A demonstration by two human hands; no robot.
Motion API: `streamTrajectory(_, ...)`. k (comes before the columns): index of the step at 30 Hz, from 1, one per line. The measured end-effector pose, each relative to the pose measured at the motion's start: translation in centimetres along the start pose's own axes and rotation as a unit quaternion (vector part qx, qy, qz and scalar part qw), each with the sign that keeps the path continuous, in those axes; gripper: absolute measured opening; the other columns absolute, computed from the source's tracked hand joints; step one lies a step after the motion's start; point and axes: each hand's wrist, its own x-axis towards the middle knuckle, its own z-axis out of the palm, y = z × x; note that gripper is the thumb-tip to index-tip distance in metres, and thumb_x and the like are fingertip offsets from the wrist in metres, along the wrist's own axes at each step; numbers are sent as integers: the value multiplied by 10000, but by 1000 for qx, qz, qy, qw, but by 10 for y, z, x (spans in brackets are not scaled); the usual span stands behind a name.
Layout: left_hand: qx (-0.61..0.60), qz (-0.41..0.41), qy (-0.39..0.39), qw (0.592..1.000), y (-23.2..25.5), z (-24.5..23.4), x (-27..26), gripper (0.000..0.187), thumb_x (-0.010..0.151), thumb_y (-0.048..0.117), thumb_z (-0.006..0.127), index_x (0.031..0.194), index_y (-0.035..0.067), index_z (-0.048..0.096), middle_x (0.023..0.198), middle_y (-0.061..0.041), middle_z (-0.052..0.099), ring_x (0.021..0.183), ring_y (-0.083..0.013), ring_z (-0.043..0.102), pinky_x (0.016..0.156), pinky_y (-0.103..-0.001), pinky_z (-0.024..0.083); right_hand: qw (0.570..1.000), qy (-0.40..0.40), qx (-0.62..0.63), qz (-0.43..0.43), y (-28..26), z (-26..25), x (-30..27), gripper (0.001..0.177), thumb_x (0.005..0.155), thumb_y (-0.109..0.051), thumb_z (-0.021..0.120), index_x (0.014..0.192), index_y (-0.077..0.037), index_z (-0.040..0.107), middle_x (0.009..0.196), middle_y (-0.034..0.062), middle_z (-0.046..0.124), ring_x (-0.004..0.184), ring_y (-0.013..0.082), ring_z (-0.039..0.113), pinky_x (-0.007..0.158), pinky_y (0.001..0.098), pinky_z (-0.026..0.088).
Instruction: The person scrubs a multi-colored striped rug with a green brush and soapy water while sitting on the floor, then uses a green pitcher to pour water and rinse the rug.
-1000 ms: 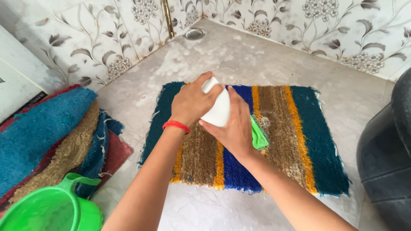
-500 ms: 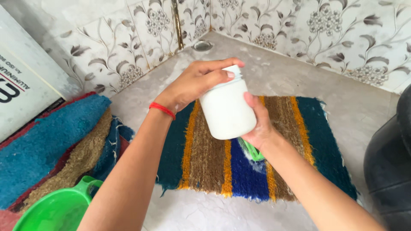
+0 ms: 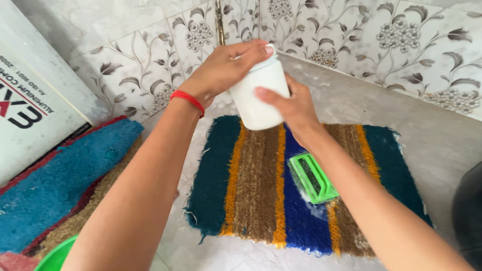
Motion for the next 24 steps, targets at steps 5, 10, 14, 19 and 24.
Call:
streamTrajectory(5, -205, 24, -103, 973, -16, -11, -14, 628, 873, 473, 713, 1416, 169, 629, 1377, -110, 687, 1185, -194, 663, 965, -318, 564, 932, -159, 320, 68, 16, -6, -4, 841, 825, -516, 758, 1439, -8, 494, 1308, 223, 641, 1222, 311, 657, 1005, 467, 578)
streamTrajectory(10, -18, -68, 50, 996, -44, -34, -17, 604, 716, 428, 805, 1198, 147, 572, 1212, -161, 674, 1070, -298, 715, 778, -386, 652, 989, -118, -10, 84, 50, -5, 3, 939, 826, -680, 644, 1503, -60, 448, 1470, 194, 566, 1385, 303, 547, 1103, 433, 474)
streamTrajectory(14, 160, -106, 218, 957, -113, -52, -29, 680, 709, 459, 879, 1101, 108, 448, 1092, -222, 683, 1021, -375, 719, 866, -414, 565, 865, -84, -487, 81, 93, -18, -18, 960, 819, -696, 666, 1531, -115, 389, 1506, 165, 467, 1388, 366, 460, 1113, 527, 410)
streamTrajectory(19, 243, -139, 324, 904, -213, -51, -49, 721, 708, 367, 946, 1141, 77, 449, 1183, -246, 502, 997, -430, 606, 871, -488, 534, 668, -69, -734, 105, 146, -49, -66, 869, 860, -629, 647, 1541, -154, 393, 1555, 147, 435, 1411, 409, 415, 1086, 538, 400)
streamTrajectory(24, 238, -189, 374, 876, -289, -44, -73, 736, 717, 324, 962, 1172, 70, 442, 1226, -265, 462, 1042, -458, 562, 906, -510, 500, 714, -45, -686, 132, 177, -69, -77, 648, 945, -541, 586, 1439, -124, 549, 1484, 126, 543, 1309, 347, 570, 1036, 451, 506)
